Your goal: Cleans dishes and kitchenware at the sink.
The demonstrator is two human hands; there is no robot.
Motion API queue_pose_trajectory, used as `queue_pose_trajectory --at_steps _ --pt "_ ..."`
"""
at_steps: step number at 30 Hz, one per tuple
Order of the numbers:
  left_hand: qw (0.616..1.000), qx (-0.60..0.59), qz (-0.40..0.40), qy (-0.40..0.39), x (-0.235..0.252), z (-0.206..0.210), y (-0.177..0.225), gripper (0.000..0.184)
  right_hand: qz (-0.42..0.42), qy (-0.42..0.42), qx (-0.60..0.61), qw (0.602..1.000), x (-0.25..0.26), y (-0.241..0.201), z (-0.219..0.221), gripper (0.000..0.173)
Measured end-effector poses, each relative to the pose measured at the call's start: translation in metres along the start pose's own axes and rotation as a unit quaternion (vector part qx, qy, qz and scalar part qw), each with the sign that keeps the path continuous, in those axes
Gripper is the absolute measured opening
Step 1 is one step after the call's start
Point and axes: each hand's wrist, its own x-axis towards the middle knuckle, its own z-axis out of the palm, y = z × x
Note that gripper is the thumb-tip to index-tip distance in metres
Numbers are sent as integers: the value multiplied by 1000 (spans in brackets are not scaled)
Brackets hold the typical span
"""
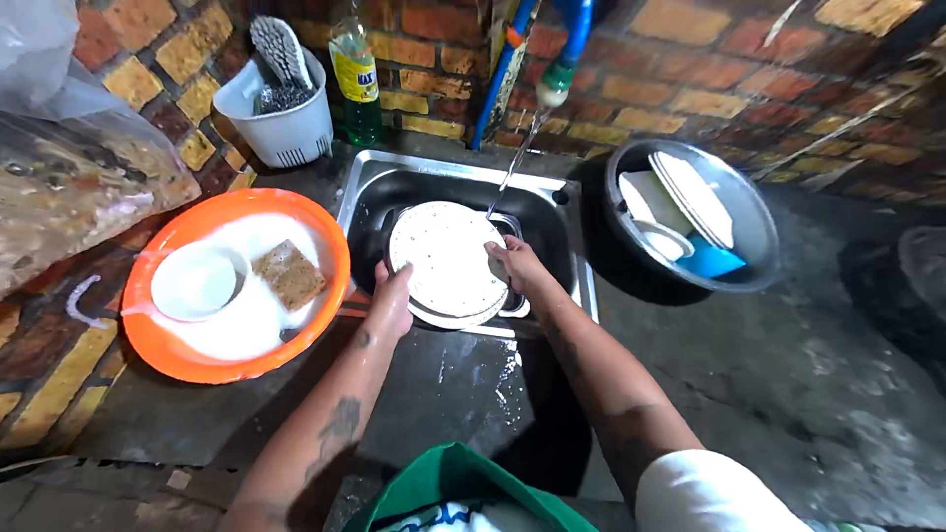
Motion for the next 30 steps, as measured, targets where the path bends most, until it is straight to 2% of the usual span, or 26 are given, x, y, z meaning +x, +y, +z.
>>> queue_pose_trajectory --at_steps 2,4,7,9,11,14,16,18,19,21,22,23,24,27,30 --pt "1000 -7 2 2 36 21 -4 57 -34 50 -56 997 21 2 -8 37" --pt "999 33 24 15 65 38 -9 55 -58 108 -211 970 35 -8 -10 48" --pt "997 76 26 13 83 55 -15 54 -51 137 -487 861 44 -22 10 69" --pt "996 87 14 -2 87 63 -21 58 -89 125 -553 819 61 -13 28 80" --pt "997 79 11 -17 88 69 -26 57 -169 92 -554 810 68 -4 55 78" --pt "998 63 27 -9 97 71 -32 54 -227 -64 -557 797 48 5 78 64" --pt "997 66 43 10 105 62 -31 54 -270 -165 -559 766 35 20 59 60" --pt "995 72 65 22 113 50 -27 53 -260 -161 -583 753 33 31 24 59" --pt "994 74 70 28 116 45 -25 52 -219 -127 -592 765 35 30 7 61" --pt "995 73 63 36 119 40 -24 53 -137 -22 -533 835 45 19 -16 66" --pt "996 69 51 37 118 39 -22 53 -100 24 -464 880 50 9 -20 63" --pt "996 69 36 40 115 40 -20 54 -73 58 -395 914 54 1 -22 52" --pt "996 73 23 45 113 41 -19 56 -54 74 -339 936 58 -3 -22 42" --pt "995 86 -16 52 108 45 -16 73 -28 92 -266 959 63 -5 -20 36" --pt "995 67 -29 62 108 45 -18 68 -22 126 -207 970 64 -2 -18 34"
